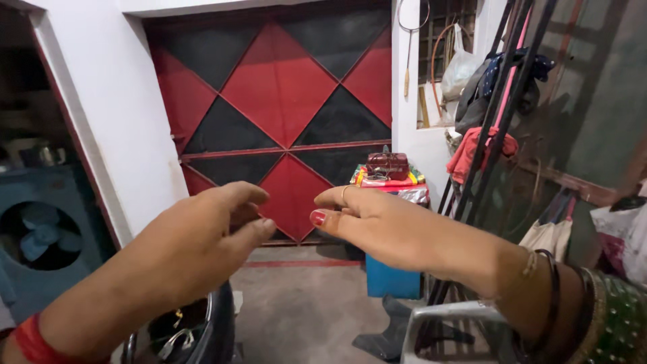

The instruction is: The person handles a bundle of multicolored wires and a small electronic component. They examine a black cable with a three-pronged plug and a separate connector, and then pick up a small maroon-colored case.

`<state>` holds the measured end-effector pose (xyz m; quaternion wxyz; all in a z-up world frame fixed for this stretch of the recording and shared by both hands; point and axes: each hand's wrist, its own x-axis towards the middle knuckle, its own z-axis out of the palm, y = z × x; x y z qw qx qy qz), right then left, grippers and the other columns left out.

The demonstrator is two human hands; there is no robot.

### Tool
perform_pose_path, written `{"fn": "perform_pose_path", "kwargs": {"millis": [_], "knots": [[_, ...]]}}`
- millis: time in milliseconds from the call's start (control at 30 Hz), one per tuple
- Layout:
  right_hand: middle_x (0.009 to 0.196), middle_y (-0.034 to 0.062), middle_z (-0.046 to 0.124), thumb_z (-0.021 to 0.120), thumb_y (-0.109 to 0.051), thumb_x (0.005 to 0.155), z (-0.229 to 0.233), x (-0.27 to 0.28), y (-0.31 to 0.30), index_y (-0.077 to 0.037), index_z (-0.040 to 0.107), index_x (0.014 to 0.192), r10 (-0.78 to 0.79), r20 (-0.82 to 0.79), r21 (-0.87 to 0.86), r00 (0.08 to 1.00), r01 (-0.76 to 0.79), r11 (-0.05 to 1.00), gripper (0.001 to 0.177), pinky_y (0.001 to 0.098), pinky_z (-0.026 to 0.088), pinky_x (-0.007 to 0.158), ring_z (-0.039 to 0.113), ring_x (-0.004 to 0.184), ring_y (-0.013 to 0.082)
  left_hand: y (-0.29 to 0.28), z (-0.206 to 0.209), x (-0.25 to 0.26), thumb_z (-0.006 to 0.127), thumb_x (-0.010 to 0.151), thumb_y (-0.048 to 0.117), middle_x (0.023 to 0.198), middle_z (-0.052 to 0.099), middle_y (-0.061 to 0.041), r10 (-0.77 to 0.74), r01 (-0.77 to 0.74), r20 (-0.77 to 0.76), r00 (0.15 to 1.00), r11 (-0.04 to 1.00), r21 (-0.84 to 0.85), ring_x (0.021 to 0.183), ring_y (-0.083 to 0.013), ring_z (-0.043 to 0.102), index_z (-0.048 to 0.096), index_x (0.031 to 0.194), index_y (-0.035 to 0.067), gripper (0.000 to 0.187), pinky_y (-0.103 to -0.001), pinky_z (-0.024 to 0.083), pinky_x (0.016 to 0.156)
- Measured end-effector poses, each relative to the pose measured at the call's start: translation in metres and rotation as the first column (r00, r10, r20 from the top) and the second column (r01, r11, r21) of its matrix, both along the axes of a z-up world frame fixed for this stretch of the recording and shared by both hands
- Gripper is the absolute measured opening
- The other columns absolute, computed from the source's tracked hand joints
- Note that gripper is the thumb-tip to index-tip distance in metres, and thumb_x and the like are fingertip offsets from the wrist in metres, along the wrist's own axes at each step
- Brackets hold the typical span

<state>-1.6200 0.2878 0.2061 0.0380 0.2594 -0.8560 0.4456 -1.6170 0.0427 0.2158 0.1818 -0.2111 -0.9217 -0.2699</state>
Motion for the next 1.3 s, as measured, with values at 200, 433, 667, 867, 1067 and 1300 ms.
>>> {"fn": "perform_pose_path", "kwargs": {"millis": [200,433,667,867,1067,1300], "knots": [[0.126,0.0046,0.073,0.054,-0.041,0.093,-0.001,-0.027,0.034,-0.008,0.056,0.144,-0.061,0.072,-0.028,0.996,0.063,0.998,0.061,0.0272,0.051,0.098,0.066,0.119,0.0100,0.030,0.002,-0.027,0.067,0.092,0.044,0.118,0.072,-0.010,0.133,-0.173,-0.140,0.981,0.929,-0.327,0.112,-0.0309,0.068,0.064,0.134,0.016,0.051,-0.042,0.052,0.094],[0.127,0.0057,0.072,0.053,-0.042,0.094,-0.003,-0.078,0.043,-0.005,0.056,0.140,-0.077,-0.011,0.031,0.997,0.077,0.997,0.059,0.0277,0.050,0.099,0.066,0.121,0.0120,0.041,0.004,-0.078,0.065,0.093,0.044,0.118,0.072,-0.008,0.050,-0.158,-0.268,0.962,0.904,-0.397,0.108,-0.0303,0.068,0.062,0.132,0.013,0.050,-0.043,0.053,0.088],[0.130,0.0086,0.069,0.054,-0.042,0.095,0.005,-0.142,0.048,-0.003,0.052,0.141,-0.066,-0.164,0.114,0.984,0.086,0.990,0.061,0.0293,0.052,0.099,0.069,0.119,0.0150,0.035,0.015,-0.129,0.068,0.085,0.047,0.108,0.071,-0.005,0.047,-0.234,-0.326,0.944,0.792,-0.564,0.106,-0.0267,0.068,0.062,0.125,0.014,0.053,-0.042,0.054,0.087],[0.131,0.0117,0.066,0.056,-0.044,0.101,0.018,-0.198,0.074,-0.004,0.052,0.148,-0.109,-0.235,0.132,0.966,0.143,0.981,0.061,0.0314,0.050,0.101,0.062,0.123,0.0184,0.055,0.072,-0.163,0.064,0.088,0.048,0.108,0.070,0.001,0.175,-0.354,-0.315,0.933,0.614,-0.706,0.110,-0.0214,0.067,0.062,0.123,0.021,0.045,-0.039,0.054,0.092],[0.135,0.0062,0.063,0.051,-0.032,0.097,0.028,-0.240,0.112,-0.007,0.049,0.149,-0.183,-0.111,-0.003,0.977,0.184,0.983,0.058,0.0295,0.048,0.105,0.063,0.128,0.0131,0.106,0.103,-0.186,0.064,0.093,0.043,0.107,0.070,-0.004,0.118,-0.293,-0.293,0.949,0.679,-0.673,0.108,-0.0253,0.067,0.062,0.119,0.014,0.039,-0.042,0.055,0.089],[0.145,0.0131,0.059,0.051,-0.029,0.106,0.022,-0.255,0.179,-0.001,0.051,0.153,-0.064,-0.227,-0.029,0.972,0.059,0.998,0.055,0.0343,0.044,0.111,0.054,0.135,0.0213,0.160,0.114,-0.204,0.064,0.095,0.037,0.109,0.070,-0.010,-0.007,-0.176,-0.246,0.969,0.678,-0.713,0.109,-0.0292,0.067,0.065,0.113,0.008,0.034,-0.045,0.053,0.090]]}}
